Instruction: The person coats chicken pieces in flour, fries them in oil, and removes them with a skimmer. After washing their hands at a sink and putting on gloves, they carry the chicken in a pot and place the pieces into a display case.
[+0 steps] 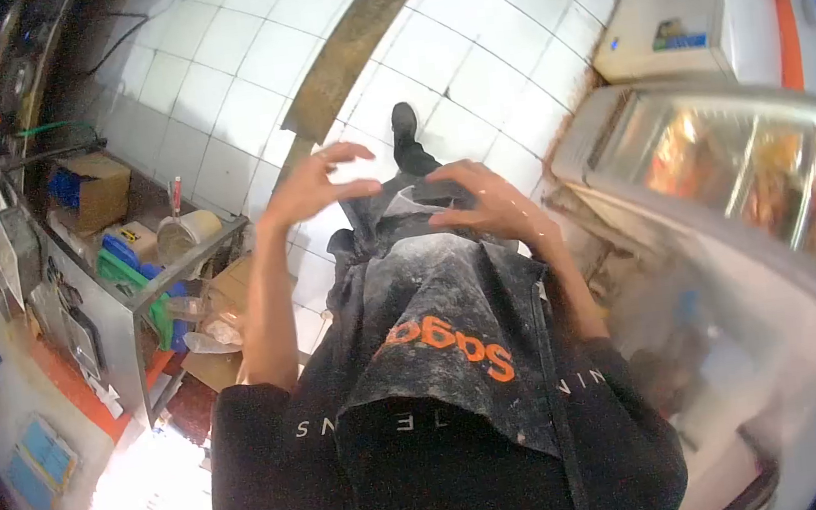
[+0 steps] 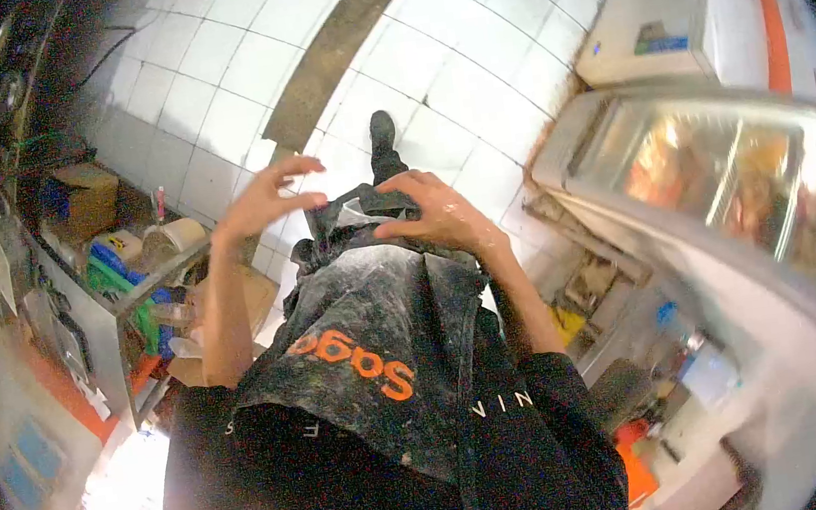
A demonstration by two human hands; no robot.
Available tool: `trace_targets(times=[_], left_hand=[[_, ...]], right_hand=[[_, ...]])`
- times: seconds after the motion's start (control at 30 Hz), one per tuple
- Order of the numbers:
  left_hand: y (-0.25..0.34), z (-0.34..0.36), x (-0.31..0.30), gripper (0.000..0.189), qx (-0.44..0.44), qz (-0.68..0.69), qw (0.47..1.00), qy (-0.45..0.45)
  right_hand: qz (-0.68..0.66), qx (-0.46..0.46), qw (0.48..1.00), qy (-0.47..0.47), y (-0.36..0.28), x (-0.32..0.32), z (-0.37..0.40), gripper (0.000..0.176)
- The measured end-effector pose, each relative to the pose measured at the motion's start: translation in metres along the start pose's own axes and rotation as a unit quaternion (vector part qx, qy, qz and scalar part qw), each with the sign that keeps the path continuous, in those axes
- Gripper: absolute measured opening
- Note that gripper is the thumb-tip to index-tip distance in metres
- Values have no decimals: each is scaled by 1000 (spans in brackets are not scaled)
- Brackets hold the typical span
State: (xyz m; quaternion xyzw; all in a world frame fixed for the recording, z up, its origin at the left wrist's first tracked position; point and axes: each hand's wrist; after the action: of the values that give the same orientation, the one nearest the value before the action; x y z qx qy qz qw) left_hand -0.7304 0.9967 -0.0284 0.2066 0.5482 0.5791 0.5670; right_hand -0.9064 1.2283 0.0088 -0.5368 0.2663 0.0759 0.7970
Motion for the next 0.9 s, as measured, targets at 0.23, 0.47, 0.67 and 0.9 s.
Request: trace_targets(times=[0.23, 0.47, 0.67, 0.9], left_hand=[[17, -96, -45, 51, -97, 265, 959, 13], [38, -193, -156, 29, -44, 352, 925, 134], [16, -266, -255, 21, 32, 334, 901, 277], [1, -324, -381, 44, 42, 149, 916, 370]], right_hand=[[-98, -36, 994, 14, -36, -59, -205, 23], [-76, -32, 991, -103, -94, -110, -377, 25], [20, -93, 993, -74, -156, -137, -499, 26], [125, -79, 988, 45, -214, -154, -612, 27]])
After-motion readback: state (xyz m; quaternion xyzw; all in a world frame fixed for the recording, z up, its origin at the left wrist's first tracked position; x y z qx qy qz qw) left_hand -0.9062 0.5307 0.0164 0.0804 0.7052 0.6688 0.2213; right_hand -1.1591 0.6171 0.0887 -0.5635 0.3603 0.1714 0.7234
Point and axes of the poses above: each hand's wrist, its own z-axis away from the middle knuckle, its own x-axis out of the palm, y = z × x, and after that the axes turned 8 degrees about y, right-handed
